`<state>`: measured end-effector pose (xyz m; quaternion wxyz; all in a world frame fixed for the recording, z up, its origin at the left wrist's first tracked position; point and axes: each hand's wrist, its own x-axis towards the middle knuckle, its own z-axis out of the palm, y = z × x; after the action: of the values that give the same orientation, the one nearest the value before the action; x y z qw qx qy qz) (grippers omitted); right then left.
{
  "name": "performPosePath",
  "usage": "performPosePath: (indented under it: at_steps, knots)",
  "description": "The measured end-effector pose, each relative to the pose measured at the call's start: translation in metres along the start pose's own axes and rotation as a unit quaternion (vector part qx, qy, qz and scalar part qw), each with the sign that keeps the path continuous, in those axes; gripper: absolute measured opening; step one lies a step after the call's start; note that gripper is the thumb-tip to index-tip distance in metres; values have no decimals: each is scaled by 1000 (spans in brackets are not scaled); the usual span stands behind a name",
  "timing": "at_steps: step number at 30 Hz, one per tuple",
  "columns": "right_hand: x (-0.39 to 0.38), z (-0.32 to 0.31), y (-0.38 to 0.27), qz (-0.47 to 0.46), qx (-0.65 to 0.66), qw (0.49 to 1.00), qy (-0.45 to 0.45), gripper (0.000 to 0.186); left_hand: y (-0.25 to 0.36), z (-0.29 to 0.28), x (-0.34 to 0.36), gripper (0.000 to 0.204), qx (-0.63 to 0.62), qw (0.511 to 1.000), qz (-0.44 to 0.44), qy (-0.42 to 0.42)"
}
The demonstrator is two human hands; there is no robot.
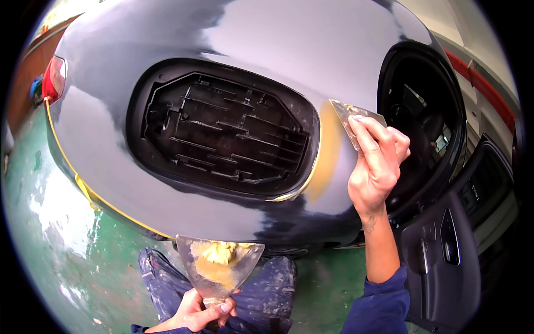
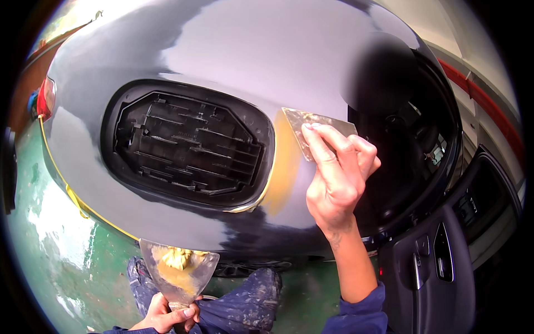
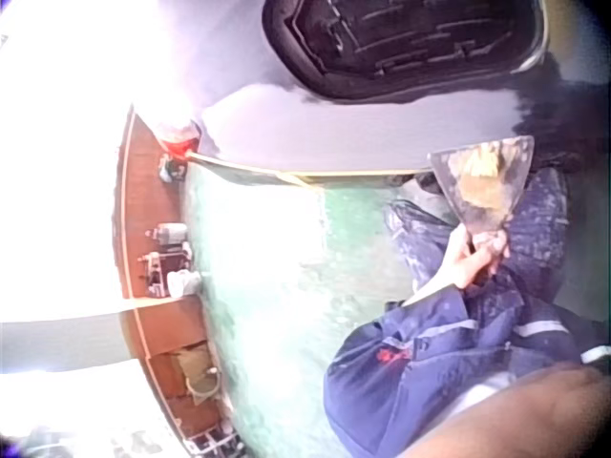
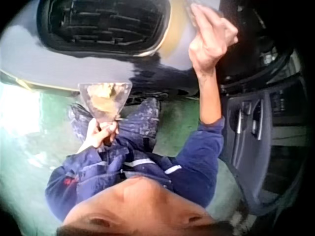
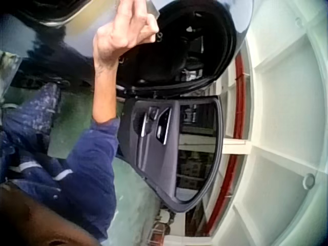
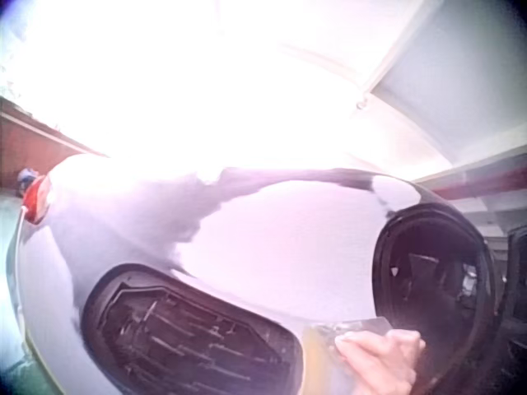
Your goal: The person scoops body filler from a container onto a metal spreader and applies it to the rear bumper of a black car using a yellow sponge and the spreader. The person smooths the filler over the damaged area and continues applying it to the trunk lid.
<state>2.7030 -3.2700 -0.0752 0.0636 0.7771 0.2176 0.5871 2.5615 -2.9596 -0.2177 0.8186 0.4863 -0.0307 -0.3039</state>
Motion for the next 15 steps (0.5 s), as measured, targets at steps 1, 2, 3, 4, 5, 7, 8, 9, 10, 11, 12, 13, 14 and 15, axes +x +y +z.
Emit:
performPosePath:
  at_steps: [1,2,3,4,5,7,8,9,10,11,12,13,14,15]
  knots:
    - [3,1,0,-13,4,1000,-6,43,0,1,0,32,-4,1000,4,6]
    - [5,2,0,-26,7,1000,-12,44,0,0,0,32,-1,1000,3,-1]
    - [7,3,2,-33,12,999,-18,45,-2,-4,0,31,1,1000,3,-9]
    - [8,3,3,-44,14,999,-28,45,-3,-5,0,31,4,1000,3,-16]
    - [9,1,5,-55,16,998,-38,46,-2,-6,-1,30,4,1000,-3,-14]
    - [8,-2,8,-68,19,996,-57,45,-1,-6,-1,29,3,1000,-15,-9]
    - [5,-4,9,-71,19,995,-65,45,-1,-6,-1,28,-1,1000,-13,-8]
    - [3,-6,10,-73,18,994,-73,45,-2,-6,-1,27,-5,1000,-11,-8]
    - [-1,-9,8,-70,17,994,-79,44,-2,-6,-1,27,-10,1000,-9,-6]
    - [-5,-12,6,-66,15,994,-85,43,-3,-7,-1,27,-12,1000,-9,-5]
    - [-10,-16,4,-62,12,994,-90,43,-4,-8,0,27,-15,1000,-10,-5]
    - [-16,-23,0,-51,3,993,-104,42,-5,-8,0,27,-17,1000,-11,-7]
    - [-24,-26,-4,-53,2,994,-98,43,-5,-8,1,27,-17,1000,-9,-9]
    - [-32,-33,-10,-47,-8,993,-109,43,-4,-8,1,27,-17,1000,-8,-11]
